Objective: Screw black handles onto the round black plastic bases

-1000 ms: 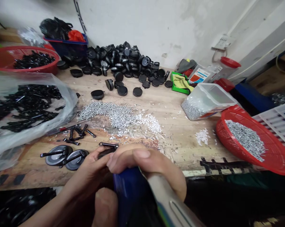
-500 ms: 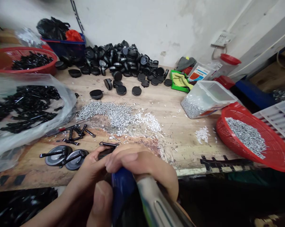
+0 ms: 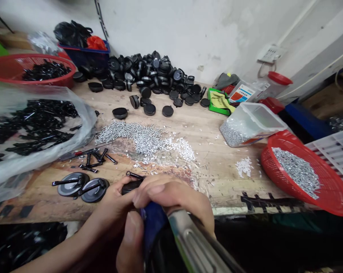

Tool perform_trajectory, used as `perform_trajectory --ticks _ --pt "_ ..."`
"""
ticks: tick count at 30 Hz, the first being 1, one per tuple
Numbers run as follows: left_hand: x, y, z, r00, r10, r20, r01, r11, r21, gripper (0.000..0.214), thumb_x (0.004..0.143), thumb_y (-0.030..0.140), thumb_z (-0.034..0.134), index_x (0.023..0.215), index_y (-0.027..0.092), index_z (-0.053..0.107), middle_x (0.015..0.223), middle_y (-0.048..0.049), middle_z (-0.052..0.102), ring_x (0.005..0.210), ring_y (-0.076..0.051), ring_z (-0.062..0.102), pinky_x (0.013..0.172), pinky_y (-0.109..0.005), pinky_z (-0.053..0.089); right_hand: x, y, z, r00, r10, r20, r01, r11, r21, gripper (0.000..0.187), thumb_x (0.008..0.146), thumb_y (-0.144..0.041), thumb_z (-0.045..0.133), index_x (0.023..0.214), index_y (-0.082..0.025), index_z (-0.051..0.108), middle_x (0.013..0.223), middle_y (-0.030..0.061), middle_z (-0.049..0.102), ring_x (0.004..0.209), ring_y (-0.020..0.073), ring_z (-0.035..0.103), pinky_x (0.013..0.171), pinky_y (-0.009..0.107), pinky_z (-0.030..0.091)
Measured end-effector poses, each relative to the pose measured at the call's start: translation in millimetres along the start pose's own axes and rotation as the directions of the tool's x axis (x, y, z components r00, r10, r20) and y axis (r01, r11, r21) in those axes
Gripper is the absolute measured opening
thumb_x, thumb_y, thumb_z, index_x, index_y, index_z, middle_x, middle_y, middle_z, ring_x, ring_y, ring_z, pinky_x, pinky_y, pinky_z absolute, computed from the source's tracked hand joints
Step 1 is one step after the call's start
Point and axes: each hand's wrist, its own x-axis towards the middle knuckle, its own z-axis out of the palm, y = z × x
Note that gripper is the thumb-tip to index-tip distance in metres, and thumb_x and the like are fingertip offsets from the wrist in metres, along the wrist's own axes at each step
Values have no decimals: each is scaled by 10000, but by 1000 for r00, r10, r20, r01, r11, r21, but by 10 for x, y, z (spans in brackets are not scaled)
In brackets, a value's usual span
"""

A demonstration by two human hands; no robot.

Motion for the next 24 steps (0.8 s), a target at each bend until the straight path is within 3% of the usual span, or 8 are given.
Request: perform_trajectory --ticks 2,4,7,9,13,16,19,24 --pt "-2 12 -37 998 -51 36 50 998 22 318 551 258 800 718 146 554 619 36 570 561 -88 528 537 -197 485 1 -16 -45 995 86 46 -88 996 28 245 773 -134 602 1005 -201 560 705 -7 615 591 164 639 557 350 567" --pt "-24 49 -94 975 -179 134 168 982 88 318 561 238 787 726 166 524 580 54 547 516 -83 500 502 -206 481 38 4 -133 961 166 222 -188 979 78 190 814 -195 612 995 -232 568 663 -28 612 559 150 640 534 321 563" --pt "-101 156 -167 906 -349 241 282 920 272 302 578 198 763 732 183 504 562 58 535 507 -98 510 477 -222 490 191 88 -315 832 131 539 -260 951 170 170 908 -313 514 1076 -286 530 580 -58 604 469 111 629 462 235 545" --pt "-158 234 -177 901 -348 260 254 908 335 276 590 178 751 717 183 505 586 51 537 545 -107 528 504 -233 509 331 140 -423 783 84 616 -252 948 192 219 926 -355 482 1142 -319 480 528 -80 582 400 94 600 419 196 523" --pt "-197 283 -138 907 -283 313 196 940 280 243 599 161 750 733 176 547 641 43 545 584 -104 538 567 -251 526 524 176 -509 809 49 585 -221 949 226 264 981 -378 288 1159 -341 479 412 -104 465 284 89 505 343 184 471" --pt "-182 242 -160 921 -217 322 151 964 218 249 617 172 763 812 162 608 704 18 584 617 -100 553 620 -249 522 517 194 -467 867 32 497 -189 944 270 287 900 -443 463 1129 -286 535 465 -78 484 301 95 483 326 219 461" --pt "-214 254 -275 946 -109 306 57 983 175 316 631 170 780 919 175 652 803 -1 619 699 -99 582 707 -234 511 423 246 -425 927 158 340 -249 938 242 405 760 -406 670 1100 -218 556 575 -37 537 413 123 532 394 282 495" --pt "-369 442 -685 990 -69 123 61 996 63 354 625 321 794 929 202 659 918 -69 651 851 -252 646 680 -384 567 278 361 -481 875 345 340 -400 910 106 423 744 -365 690 1113 -199 567 708 20 582 625 185 600 555 361 533"
